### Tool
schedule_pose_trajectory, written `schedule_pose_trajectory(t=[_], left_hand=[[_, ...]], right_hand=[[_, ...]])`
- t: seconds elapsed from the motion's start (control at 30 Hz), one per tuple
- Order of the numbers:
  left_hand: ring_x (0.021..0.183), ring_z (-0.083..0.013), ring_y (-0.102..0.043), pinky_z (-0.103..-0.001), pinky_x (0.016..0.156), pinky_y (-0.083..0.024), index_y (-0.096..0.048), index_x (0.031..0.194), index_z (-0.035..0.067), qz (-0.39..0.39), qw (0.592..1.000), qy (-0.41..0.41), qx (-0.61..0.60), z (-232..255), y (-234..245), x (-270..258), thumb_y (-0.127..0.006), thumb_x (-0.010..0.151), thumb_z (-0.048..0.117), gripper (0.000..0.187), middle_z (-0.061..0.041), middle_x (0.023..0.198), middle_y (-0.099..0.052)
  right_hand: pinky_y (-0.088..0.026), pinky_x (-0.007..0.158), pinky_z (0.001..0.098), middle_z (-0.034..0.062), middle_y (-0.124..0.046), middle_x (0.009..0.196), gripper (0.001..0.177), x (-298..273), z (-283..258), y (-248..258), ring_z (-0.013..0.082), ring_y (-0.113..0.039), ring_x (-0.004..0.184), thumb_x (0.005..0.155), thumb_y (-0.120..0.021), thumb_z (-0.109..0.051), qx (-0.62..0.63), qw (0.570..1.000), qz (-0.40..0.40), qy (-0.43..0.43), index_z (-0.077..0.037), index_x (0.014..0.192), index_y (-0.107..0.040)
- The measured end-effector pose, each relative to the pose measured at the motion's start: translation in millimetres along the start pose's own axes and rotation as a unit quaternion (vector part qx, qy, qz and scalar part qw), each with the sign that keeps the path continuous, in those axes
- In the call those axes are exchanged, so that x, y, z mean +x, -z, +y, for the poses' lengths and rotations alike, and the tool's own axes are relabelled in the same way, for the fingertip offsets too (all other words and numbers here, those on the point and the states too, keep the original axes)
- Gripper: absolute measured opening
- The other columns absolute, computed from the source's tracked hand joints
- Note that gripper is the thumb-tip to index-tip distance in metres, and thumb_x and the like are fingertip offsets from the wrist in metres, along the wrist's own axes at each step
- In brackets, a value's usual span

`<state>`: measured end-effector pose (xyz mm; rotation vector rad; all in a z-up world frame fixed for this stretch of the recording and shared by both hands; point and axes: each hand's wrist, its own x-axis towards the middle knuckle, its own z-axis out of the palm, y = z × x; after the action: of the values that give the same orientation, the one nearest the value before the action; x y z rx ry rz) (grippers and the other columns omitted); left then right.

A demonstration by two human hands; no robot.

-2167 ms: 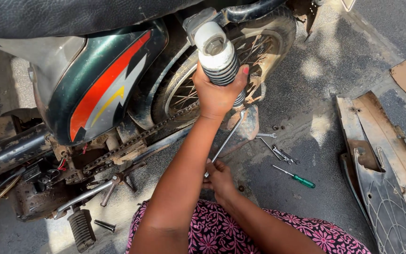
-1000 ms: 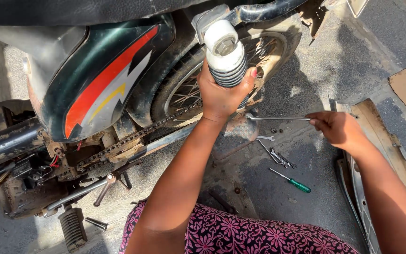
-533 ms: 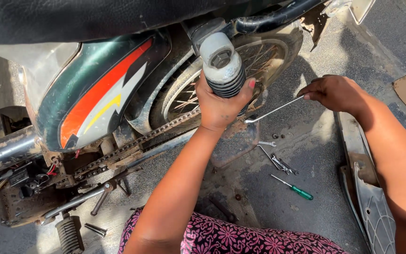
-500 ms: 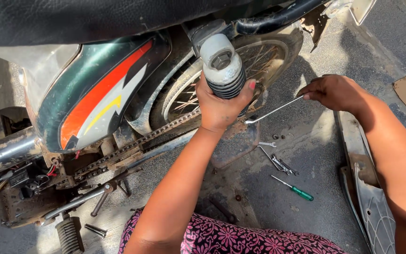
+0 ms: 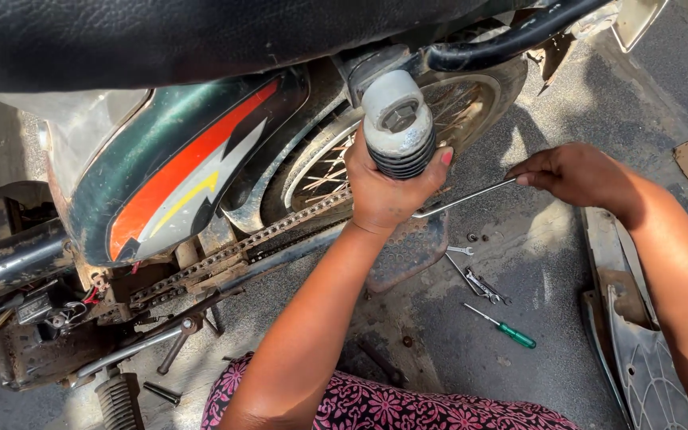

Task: The person uses a screwdriver to work on the motorcycle's engine area, then moves to the rear wheel to adjust the chain tension using a wrench. The person also handles a metal footrest plate and various tools on the ground.

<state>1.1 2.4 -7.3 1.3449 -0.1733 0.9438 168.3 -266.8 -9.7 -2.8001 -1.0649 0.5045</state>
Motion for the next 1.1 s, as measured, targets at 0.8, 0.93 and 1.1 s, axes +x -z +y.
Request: schedule_pose_trajectory(t=[0.8, 0.93, 1.1], left_hand=[[0.095, -0.0111, -0.074, -0.027, 0.09, -0.062, -0.062, 0.125, 0.0, 0.007, 1.0, -0.009, 0.007, 2.5, -1.7, 4.6, -0.091, 0.082, 0.018, 0.056, -0.005, 0.105, -0.075], [0.094, -0.0105, -0.074, -0.027, 0.09, -0.062, -0.062, 0.125, 0.0, 0.013, 0.999, 0.002, 0.04, 4.2, -2.4, 3.2, -0.092, 0.081, 0.018, 0.056, -0.005, 0.105, -0.076], [0.092, -0.0099, -0.073, -0.029, 0.092, -0.062, -0.062, 0.125, -0.001, 0.015, 0.999, 0.017, 0.033, 10.0, -2.3, 4.8, -0.091, 0.08, 0.018, 0.057, -0.005, 0.107, -0.075]], right_hand=[[-0.062, 0.076, 0.0364, -0.004, -0.08, 0.11, 0.03, -30.5, -11.0, -4.4, 0.0211, -0.078, 0.076, 0.096, -0.06, -0.04, -0.083, 0.996, 0.042, -0.018, -0.031, 0.117, -0.078], [-0.06, 0.077, 0.0403, 0.0006, -0.079, 0.106, 0.03, -43.4, -12.2, -11.9, 0.0255, -0.075, 0.086, 0.093, -0.063, -0.037, -0.071, 0.994, 0.085, 0.014, -0.029, 0.117, -0.079], [-0.059, 0.082, 0.0426, 0.003, -0.077, 0.105, 0.03, -49.4, -2.5, -31.1, 0.0281, -0.074, 0.095, 0.092, -0.064, -0.038, -0.071, 0.986, 0.15, 0.036, -0.029, 0.118, -0.077]])
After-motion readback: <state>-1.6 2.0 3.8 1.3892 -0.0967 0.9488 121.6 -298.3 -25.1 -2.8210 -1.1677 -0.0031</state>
